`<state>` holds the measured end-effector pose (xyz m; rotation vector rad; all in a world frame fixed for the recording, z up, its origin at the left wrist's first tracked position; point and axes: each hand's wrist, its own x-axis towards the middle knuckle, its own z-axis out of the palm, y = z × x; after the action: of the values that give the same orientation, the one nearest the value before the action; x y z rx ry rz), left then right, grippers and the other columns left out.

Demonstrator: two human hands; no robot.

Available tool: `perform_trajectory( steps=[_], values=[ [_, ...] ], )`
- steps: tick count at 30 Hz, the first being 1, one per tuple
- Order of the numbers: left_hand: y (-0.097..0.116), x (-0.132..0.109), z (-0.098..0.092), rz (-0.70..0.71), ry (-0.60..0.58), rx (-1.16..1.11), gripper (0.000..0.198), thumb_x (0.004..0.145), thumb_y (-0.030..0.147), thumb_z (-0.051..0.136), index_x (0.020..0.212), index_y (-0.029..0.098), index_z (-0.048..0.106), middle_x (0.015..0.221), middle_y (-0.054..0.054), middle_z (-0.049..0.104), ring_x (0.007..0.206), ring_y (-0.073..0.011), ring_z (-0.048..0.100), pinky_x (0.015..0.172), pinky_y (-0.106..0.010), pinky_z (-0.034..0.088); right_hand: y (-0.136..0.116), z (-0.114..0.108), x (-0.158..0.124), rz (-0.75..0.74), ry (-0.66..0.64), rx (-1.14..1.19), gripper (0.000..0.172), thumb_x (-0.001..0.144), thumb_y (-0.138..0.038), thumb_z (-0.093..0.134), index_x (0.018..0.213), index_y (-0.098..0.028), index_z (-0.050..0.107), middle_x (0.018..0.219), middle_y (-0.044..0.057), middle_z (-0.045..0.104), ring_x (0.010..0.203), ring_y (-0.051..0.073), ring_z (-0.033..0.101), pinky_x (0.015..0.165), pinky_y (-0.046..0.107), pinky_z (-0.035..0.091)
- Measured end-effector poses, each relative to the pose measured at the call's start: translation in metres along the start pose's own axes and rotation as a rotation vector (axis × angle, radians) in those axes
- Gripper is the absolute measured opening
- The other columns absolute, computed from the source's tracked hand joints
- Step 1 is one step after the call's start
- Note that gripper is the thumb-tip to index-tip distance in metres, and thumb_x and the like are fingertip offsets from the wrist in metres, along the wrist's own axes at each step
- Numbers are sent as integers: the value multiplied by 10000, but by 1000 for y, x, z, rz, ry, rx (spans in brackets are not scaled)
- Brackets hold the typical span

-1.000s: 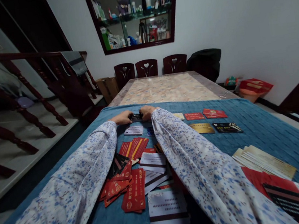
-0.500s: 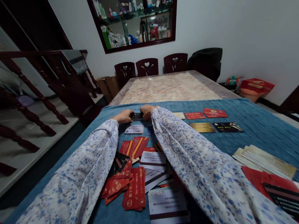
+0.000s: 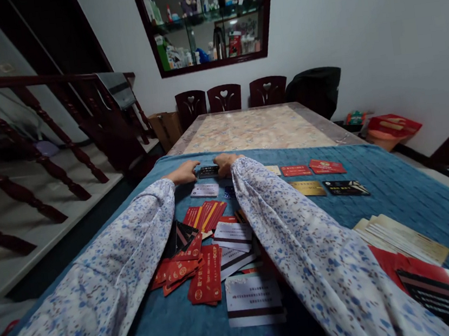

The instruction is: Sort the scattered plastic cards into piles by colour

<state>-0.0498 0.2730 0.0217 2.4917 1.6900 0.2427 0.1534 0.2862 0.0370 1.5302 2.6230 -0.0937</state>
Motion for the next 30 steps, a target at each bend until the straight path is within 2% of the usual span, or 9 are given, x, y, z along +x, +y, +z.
perform_trajectory(
  steps=[6,10,16,23,30],
  values=[
    [2,-27,-13,-64,26,61,621,726,98,655,1345,147,653,1290,-127,689,1089,-276,699,1006,-342,547,-5,-11,-19,-32,103,-67,779,791,-368,799,1516,-225,551,1466,168,612,1357,359,551,1052,467,489],
    [-1,-46,-16,-83,65,50,586,776,98,669,1361,121,642,1300,-133,667,1065,-236,704,1001,-297,533,-13,-18,-35,-74,179,-79,745,859,-412,729,1546,-221,515,1509,193,565,1394,395,486,1064,543,460],
    [-7,-76,-17,-54,79,30,555,795,123,623,1349,142,635,1306,-127,657,1046,-227,695,960,-321,573,-33,-27,-58,-147,266,-87,572,932,-418,640,1461,-204,612,1444,187,605,1342,383,500,1041,514,436],
    [-3,-115,-18,-76,68,44,481,842,200,595,1311,120,664,1315,-146,638,1065,-230,692,1030,-325,536,-53,-28,-77,-242,271,-65,340,957,-343,605,1227,-205,759,1292,156,696,1231,346,542,970,440,392],
    [8,-157,-20,-112,69,62,434,869,217,569,1270,116,697,1326,-158,650,1060,-241,702,1039,-341,536,-73,-18,-98,-309,245,-24,337,935,-254,619,1246,-226,745,1329,129,693,1244,329,515,941,412,373]
  ],
)
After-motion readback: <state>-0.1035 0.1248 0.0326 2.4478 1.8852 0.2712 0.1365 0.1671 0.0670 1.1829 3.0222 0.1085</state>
